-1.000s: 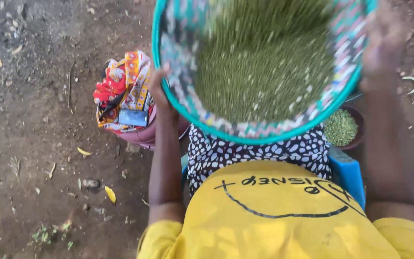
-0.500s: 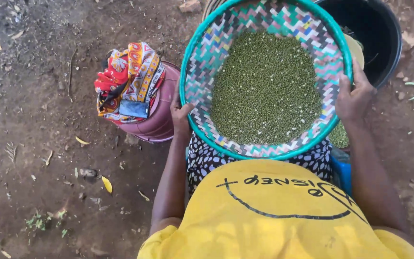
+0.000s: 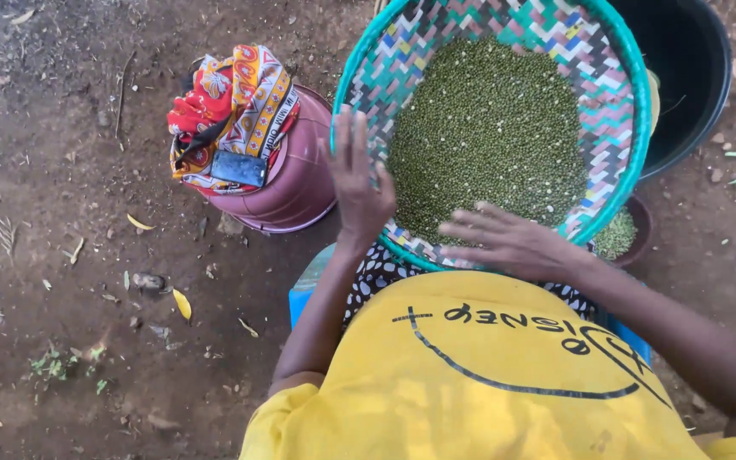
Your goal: Winnowing and cleaning green beans using a woven tray and bowls to remove debris
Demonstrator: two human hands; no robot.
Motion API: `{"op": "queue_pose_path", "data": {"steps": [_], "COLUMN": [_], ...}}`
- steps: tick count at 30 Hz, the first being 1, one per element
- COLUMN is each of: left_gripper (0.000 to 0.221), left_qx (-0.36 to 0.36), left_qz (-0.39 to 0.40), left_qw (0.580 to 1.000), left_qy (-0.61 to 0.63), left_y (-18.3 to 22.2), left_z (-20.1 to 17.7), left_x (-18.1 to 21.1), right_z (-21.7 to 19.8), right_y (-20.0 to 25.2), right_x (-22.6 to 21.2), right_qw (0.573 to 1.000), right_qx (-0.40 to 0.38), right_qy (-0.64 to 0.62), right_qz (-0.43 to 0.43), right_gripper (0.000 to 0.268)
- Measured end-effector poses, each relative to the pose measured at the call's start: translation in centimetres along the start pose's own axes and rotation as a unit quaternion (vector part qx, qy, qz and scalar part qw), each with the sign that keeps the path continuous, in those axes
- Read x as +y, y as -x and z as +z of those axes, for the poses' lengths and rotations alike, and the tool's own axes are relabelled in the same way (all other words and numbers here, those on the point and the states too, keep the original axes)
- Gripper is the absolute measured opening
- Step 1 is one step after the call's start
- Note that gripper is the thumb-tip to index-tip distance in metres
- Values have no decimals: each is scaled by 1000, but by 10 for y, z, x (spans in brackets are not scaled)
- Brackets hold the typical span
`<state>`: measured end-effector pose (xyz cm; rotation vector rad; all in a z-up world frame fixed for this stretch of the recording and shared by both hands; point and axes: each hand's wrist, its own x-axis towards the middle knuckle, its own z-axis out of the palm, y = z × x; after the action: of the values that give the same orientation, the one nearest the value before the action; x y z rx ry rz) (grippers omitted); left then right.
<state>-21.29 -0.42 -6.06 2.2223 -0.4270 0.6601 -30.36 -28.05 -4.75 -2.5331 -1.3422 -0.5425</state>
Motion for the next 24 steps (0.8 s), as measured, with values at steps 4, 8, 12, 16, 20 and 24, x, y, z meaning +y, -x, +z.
{"op": "queue_pose_path", "data": {"steps": [4, 8, 12, 16, 20, 24], "left_gripper": [81, 69, 68, 70, 76, 80], "left_qx": [39, 67, 78, 87, 93, 87], "left_qz": [-110, -271, -326, -341, -351, -341], "left_qw": [987, 844, 771, 747, 748, 764], "left_qy": [108, 458, 542, 564, 555, 541], "left_y": [7, 25, 50, 42, 42, 41], "left_z": [-2, -1, 27, 26, 23, 26], "left_x": [-42, -30, -61, -64, -61, -61], "right_z": [29, 53, 75, 79, 109, 81], "right_y": [-10, -18, -19, -42, -50, -68], "right_x": [5, 17, 44, 81, 133, 170], "right_qw": [977, 974, 973, 957, 948, 931], "right_qx": [-72, -20, -118, -187, -188, -165], "right_qy": [-171, -148, -62, 41, 128, 263], "right_qz": [-110, -168, -187, -216, -222, -192], "right_gripper": [51, 51, 64, 82, 91, 78]}}
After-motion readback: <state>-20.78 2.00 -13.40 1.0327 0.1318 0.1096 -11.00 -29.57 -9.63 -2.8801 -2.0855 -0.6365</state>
